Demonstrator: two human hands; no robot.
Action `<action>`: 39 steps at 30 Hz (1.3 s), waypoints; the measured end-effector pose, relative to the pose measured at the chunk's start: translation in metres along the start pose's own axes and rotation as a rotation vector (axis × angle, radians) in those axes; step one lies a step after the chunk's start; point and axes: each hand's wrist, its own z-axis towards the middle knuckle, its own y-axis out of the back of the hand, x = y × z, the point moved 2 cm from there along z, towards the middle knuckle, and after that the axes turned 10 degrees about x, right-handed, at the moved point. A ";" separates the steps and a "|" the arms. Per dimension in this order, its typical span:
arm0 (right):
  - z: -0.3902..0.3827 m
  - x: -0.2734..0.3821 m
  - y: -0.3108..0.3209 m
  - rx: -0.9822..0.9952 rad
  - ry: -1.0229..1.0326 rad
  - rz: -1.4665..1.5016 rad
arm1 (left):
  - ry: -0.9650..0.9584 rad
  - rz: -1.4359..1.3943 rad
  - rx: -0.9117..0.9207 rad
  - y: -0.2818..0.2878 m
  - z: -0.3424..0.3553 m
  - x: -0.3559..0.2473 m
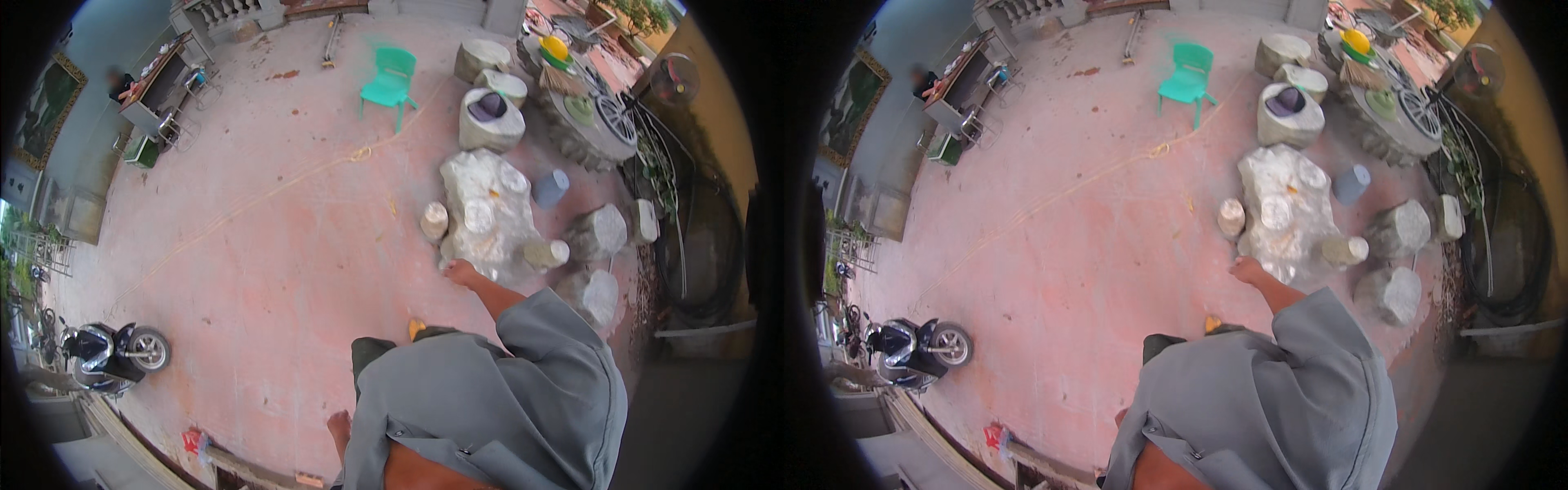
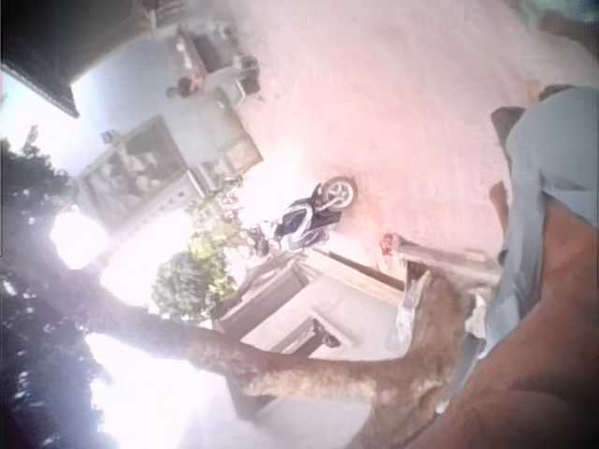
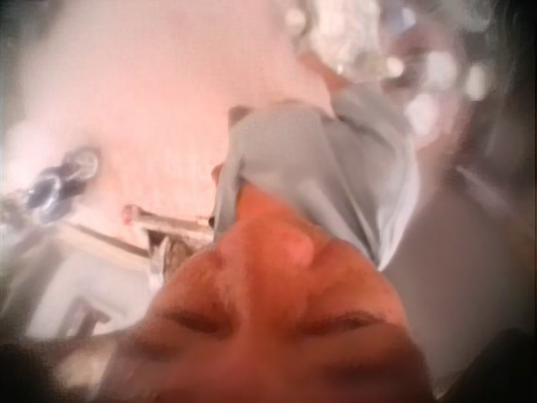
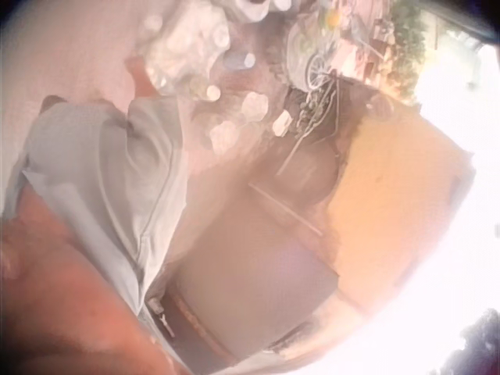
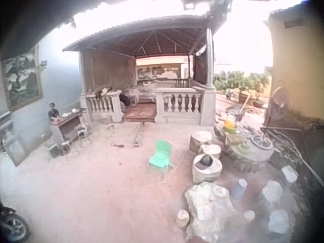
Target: The person scoops wet cement from a wheelbarrow with a hoe and throws it onto a brick wall. They then use a trowel and a straightedge to spread and smooth the cement on the wall surface.
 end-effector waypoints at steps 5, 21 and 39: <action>0.106 0.130 0.054 -0.183 0.064 -0.059 | -0.110 0.161 0.118 0.055 0.113 0.059; 0.293 0.242 0.070 0.189 -0.548 0.191 | 0.184 -0.849 -0.184 0.536 0.648 0.261; 0.669 0.474 0.451 -0.478 -0.225 0.238 | 0.040 -0.584 0.298 0.735 1.059 0.122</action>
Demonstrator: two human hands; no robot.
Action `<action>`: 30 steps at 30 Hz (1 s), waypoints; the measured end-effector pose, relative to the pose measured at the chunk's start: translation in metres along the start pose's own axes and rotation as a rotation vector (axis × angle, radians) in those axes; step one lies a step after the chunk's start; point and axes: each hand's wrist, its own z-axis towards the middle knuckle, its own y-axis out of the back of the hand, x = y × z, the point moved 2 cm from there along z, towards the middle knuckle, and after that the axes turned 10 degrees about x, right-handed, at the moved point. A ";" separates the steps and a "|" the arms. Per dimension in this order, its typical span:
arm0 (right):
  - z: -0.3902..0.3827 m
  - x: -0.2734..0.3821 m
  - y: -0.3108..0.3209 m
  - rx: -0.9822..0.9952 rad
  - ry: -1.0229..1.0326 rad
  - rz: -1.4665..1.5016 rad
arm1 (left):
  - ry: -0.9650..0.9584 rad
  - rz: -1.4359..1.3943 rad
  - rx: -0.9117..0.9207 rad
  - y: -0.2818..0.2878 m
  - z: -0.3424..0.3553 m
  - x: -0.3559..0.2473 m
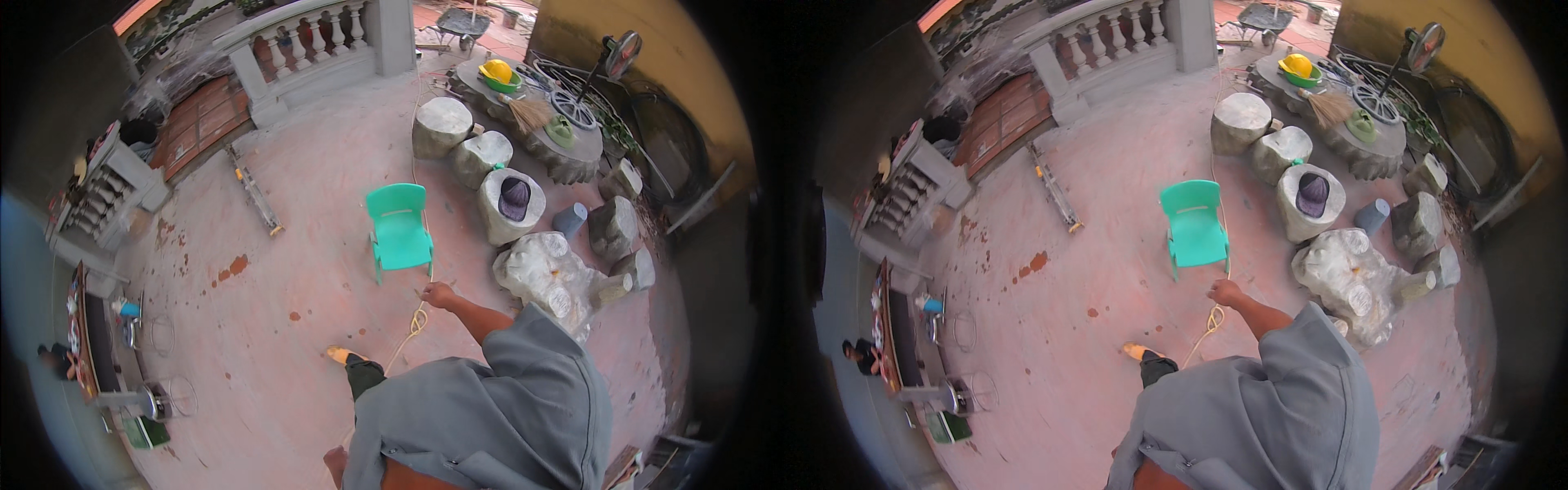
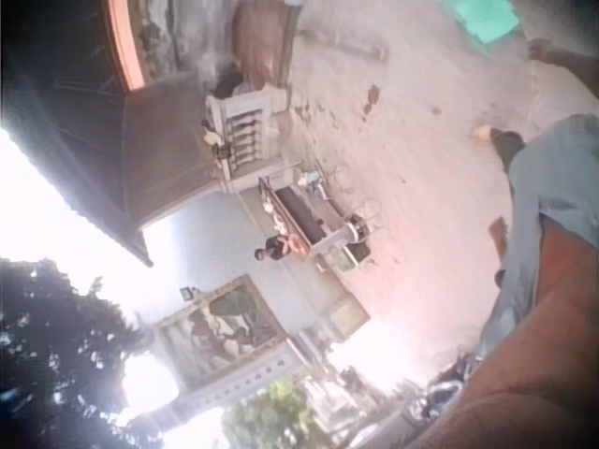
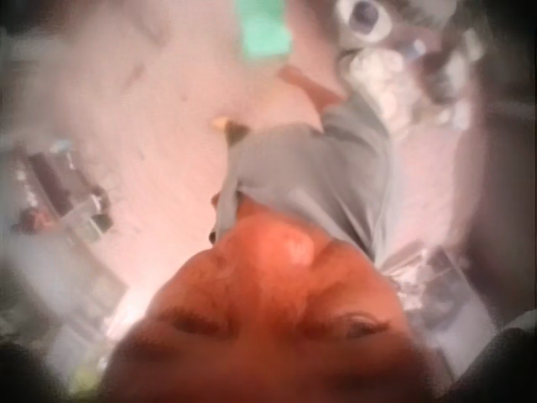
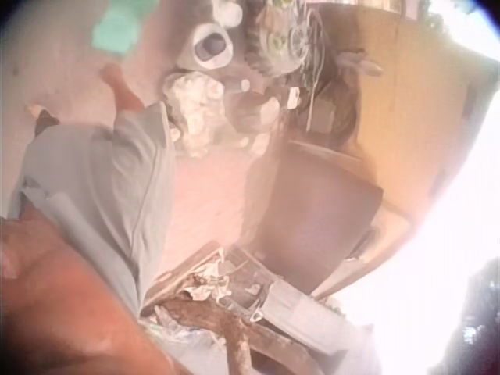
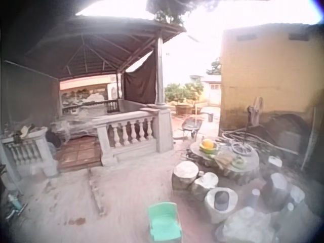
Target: The person scoops wet cement from a wheelbarrow with a hoe and throws it onto a brick wall. They then use a trowel and a straightedge to spread and smooth the cement on the wall surface.
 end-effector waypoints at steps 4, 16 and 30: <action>0.033 0.001 -0.031 0.132 -0.278 -0.208 | -0.558 0.987 -0.060 0.118 0.109 -0.062; 0.143 0.079 -0.045 0.217 -0.478 0.213 | -0.163 0.097 -0.104 0.327 0.413 -0.410; 0.439 0.147 0.222 -0.143 -0.542 0.605 | -0.130 0.286 0.255 0.219 0.553 -0.725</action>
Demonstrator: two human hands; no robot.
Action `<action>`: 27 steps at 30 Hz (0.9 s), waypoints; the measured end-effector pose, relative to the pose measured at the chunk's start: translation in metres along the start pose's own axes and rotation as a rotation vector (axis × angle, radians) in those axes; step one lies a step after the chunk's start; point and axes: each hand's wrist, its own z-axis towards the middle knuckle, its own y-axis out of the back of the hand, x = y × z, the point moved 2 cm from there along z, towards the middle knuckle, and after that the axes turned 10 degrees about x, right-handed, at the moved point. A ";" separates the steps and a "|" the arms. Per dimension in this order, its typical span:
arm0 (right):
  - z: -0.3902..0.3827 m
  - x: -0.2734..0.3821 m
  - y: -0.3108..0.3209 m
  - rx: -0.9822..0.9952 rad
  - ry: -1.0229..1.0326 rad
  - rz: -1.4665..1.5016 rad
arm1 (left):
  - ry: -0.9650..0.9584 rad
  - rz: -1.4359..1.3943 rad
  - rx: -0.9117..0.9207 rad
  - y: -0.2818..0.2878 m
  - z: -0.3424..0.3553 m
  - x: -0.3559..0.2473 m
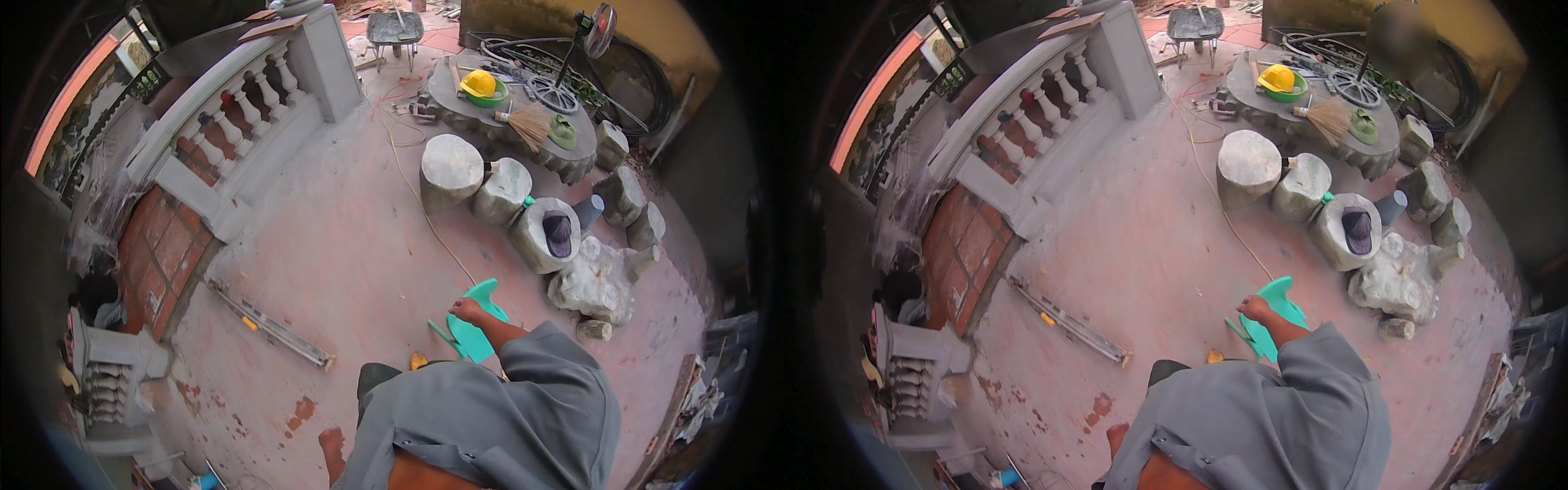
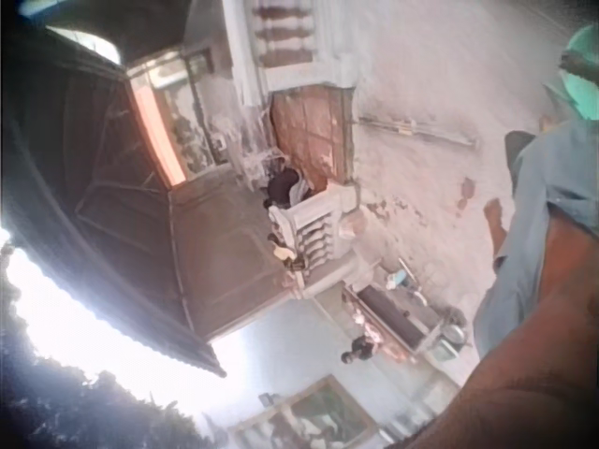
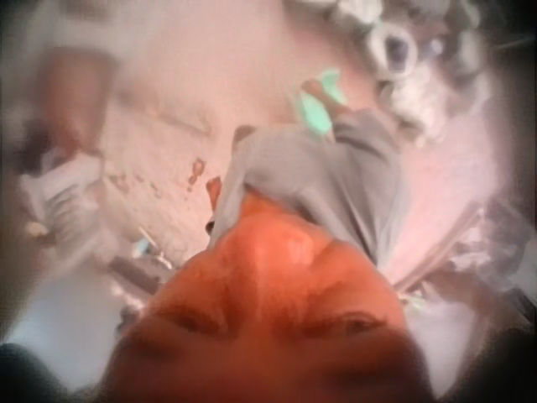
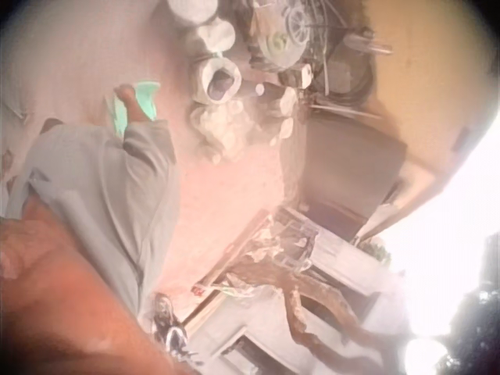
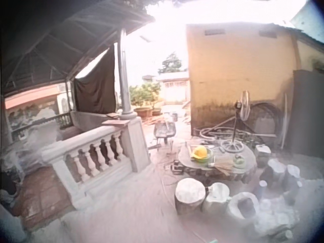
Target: The person scoops wet cement from a wheelbarrow with a hoe and throws it onto a brick wall. They then use a trowel and a straightedge to spread and smooth the cement on the wall surface.
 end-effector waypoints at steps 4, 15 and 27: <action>0.068 0.050 0.029 -0.098 0.053 -0.024 | -0.183 0.210 0.048 0.035 0.085 -0.073; 0.158 0.145 0.045 0.022 -0.386 0.400 | 0.009 0.473 0.064 0.151 0.361 -0.345; 0.343 0.244 0.170 0.084 -0.523 0.554 | -0.369 0.518 -0.010 0.100 0.549 -0.725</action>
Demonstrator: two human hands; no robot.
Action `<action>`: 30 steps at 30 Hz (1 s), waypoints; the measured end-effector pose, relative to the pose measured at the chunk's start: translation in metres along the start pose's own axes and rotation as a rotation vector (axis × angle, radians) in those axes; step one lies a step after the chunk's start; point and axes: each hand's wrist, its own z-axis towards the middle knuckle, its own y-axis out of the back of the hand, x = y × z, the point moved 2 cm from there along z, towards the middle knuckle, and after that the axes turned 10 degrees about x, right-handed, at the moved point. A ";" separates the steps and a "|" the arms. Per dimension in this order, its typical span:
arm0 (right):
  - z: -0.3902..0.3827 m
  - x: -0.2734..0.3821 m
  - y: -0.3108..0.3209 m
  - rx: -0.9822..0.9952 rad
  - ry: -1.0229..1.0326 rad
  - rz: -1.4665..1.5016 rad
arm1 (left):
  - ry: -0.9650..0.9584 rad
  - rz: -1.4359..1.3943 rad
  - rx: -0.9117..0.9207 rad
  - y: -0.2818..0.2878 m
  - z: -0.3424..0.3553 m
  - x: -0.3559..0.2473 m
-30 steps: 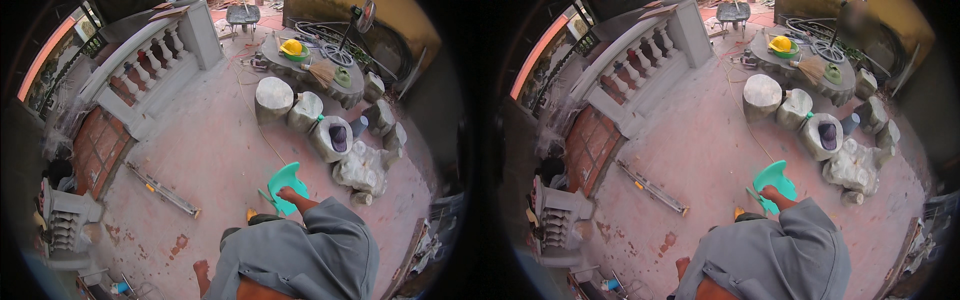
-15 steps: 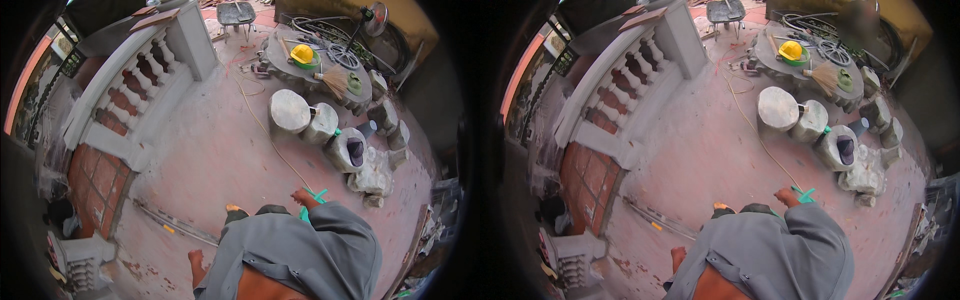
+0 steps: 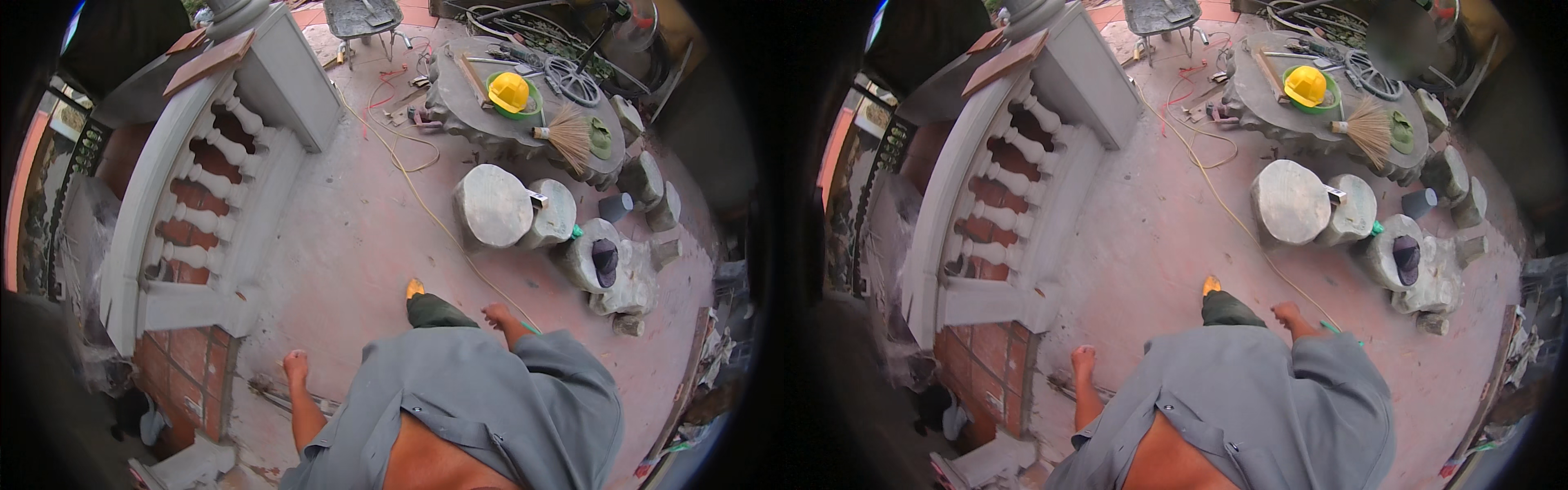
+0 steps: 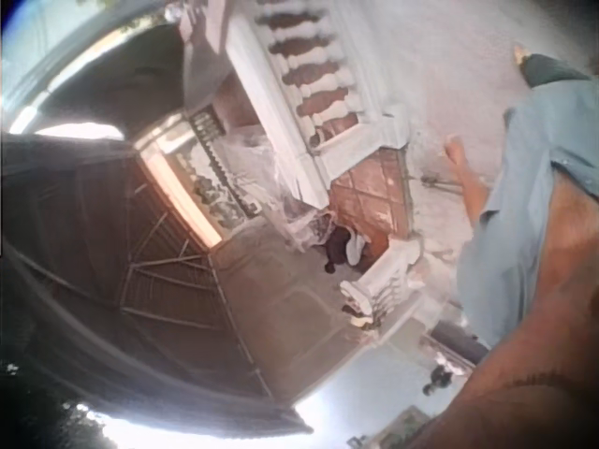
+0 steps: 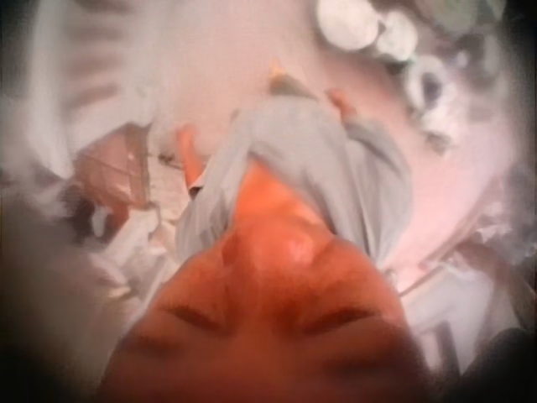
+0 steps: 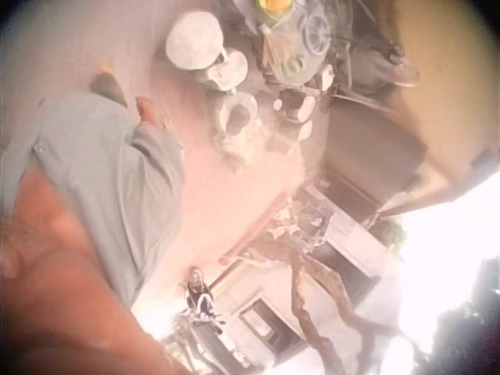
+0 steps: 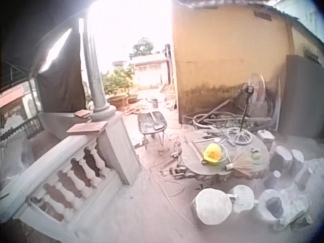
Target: The person scoops wet cement from a wheelbarrow with a hoe and throws it onto a brick wall. They then use a trowel and a straightedge to spread and smooth the cement on the wall surface.
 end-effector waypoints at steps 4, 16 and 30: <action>0.010 0.110 0.051 -0.155 0.178 0.111 | -0.008 -0.110 0.131 -0.019 0.047 -0.082; 0.069 0.358 0.150 -0.366 0.277 -0.055 | -0.300 0.710 0.299 0.002 0.272 -0.210; 0.110 0.500 0.218 -0.147 0.056 0.522 | -0.609 0.268 0.181 0.077 0.459 -0.658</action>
